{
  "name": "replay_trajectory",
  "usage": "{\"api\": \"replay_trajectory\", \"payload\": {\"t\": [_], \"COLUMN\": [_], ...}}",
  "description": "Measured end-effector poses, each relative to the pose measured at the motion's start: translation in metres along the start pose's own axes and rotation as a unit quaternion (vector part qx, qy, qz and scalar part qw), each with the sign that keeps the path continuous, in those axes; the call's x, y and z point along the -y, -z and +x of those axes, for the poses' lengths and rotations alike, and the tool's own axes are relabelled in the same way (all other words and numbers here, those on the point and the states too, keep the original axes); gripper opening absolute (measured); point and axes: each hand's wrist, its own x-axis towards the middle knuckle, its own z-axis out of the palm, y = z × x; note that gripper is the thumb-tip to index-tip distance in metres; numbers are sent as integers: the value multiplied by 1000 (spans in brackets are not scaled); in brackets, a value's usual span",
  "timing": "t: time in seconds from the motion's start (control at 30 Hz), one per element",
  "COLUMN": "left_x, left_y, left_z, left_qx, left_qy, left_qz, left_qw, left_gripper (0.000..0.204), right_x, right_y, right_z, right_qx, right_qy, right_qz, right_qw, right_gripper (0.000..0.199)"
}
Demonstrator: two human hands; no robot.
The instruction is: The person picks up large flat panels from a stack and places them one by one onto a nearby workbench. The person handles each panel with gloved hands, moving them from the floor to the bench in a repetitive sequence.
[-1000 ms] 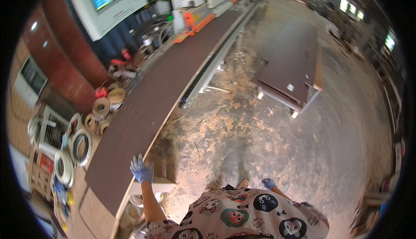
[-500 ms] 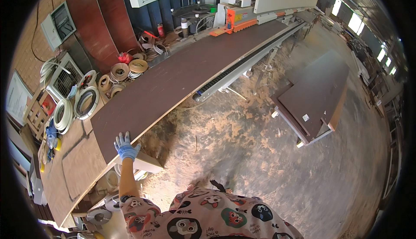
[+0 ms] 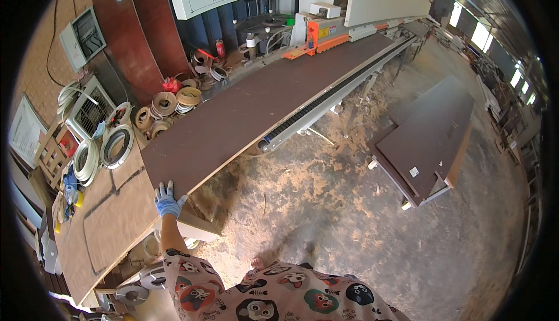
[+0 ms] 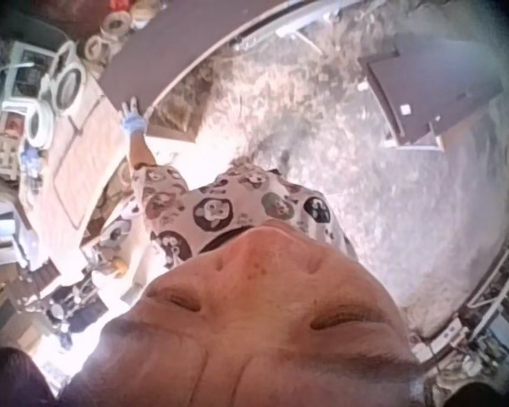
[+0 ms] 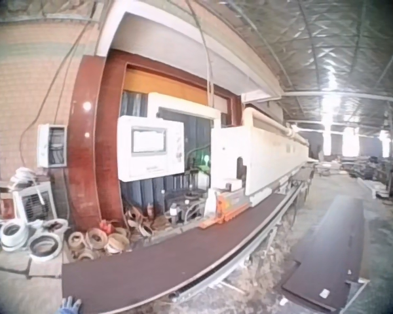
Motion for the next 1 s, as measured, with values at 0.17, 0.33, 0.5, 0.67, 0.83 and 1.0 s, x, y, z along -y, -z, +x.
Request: {"api": "replay_trajectory", "payload": {"t": [0.17,0.33,0.5,0.67,0.83,1.0], "left_x": [-40,-82,-128,-187,-210,-260], "left_y": [5,3,14,27,23,18], "left_z": [11,28,39,54,68,87], "left_qx": [-26,-22,-15,12,-4,5], "left_qy": [-39,-38,-47,-62,-73,-94], "left_qz": [-68,-86,-74,-55,-63,-68], "left_qw": [997,995,996,997,995,993], "left_gripper": [85,86,86,89,88,88], "right_x": [0,-5,46,37,25,-16], "right_y": [2,10,3,13,-2,19], "right_z": [14,28,31,39,53,44], "right_qx": [6,11,23,53,86,43], "right_qy": [0,11,-4,173,63,230], "right_qz": [-19,-23,23,-245,-190,-308], "right_qw": [1000,1000,999,952,976,922], "right_gripper": [34,35,36,34,35,37]}}
